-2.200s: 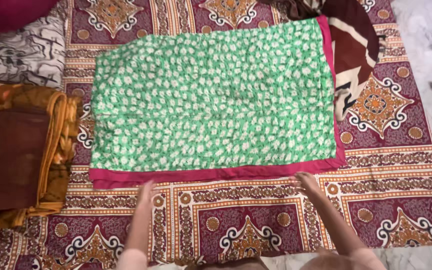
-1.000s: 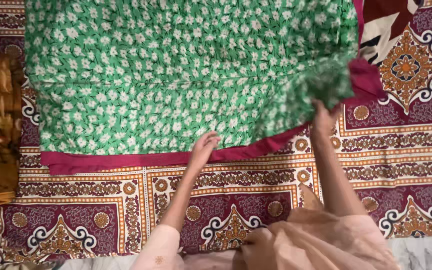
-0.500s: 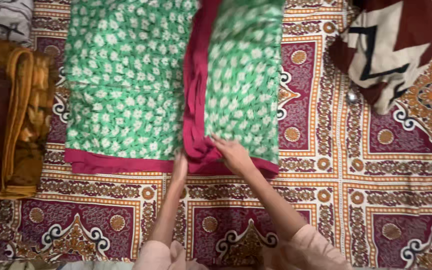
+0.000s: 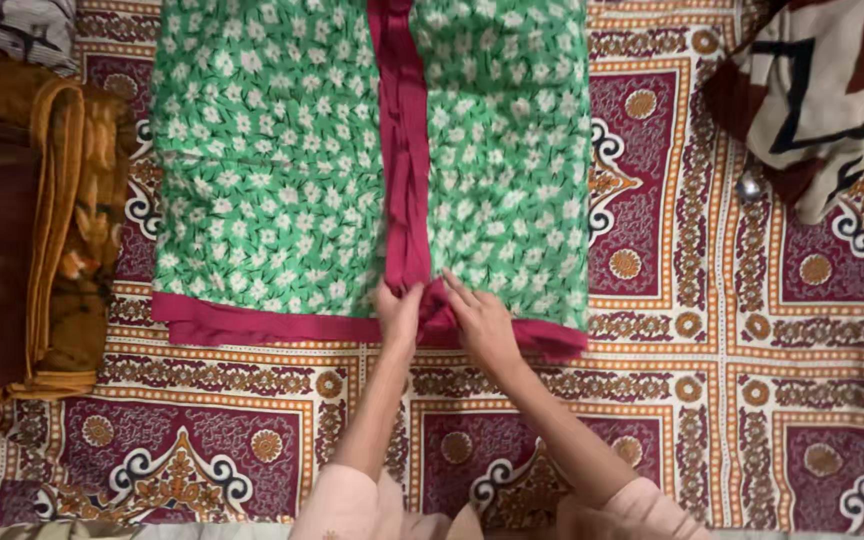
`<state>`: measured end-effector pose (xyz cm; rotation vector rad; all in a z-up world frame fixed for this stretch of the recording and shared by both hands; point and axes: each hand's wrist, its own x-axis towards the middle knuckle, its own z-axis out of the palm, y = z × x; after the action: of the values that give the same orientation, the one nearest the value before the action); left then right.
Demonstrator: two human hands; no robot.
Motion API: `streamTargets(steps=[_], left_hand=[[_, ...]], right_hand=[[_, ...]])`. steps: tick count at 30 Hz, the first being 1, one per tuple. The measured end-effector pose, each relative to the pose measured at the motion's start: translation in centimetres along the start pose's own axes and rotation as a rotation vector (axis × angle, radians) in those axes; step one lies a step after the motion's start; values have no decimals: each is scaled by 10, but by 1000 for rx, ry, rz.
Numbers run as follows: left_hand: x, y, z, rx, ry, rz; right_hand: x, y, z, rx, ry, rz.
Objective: The person folds a green floral patterned cloth and places it on a stack. They then pick up a brown and white patterned cloth, unfold it, and fold it neatly on the floor.
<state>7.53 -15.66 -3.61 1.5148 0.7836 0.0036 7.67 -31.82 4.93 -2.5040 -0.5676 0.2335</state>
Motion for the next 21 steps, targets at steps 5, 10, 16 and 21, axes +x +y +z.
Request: streamTargets(steps=[5, 10, 16, 21], left_hand=[[-3, 4, -37, -76, 73, 20], [-4, 1, -66, 57, 48, -30], [-14, 35, -37, 967, -11, 502], [8, 44, 16, 1007, -459, 871]], right_hand=[[7, -35, 1, -57, 18, -58], [13, -14, 1, -8, -81, -201], [36, 72, -41, -296, 241, 96], [64, 89, -22, -424, -18, 151]])
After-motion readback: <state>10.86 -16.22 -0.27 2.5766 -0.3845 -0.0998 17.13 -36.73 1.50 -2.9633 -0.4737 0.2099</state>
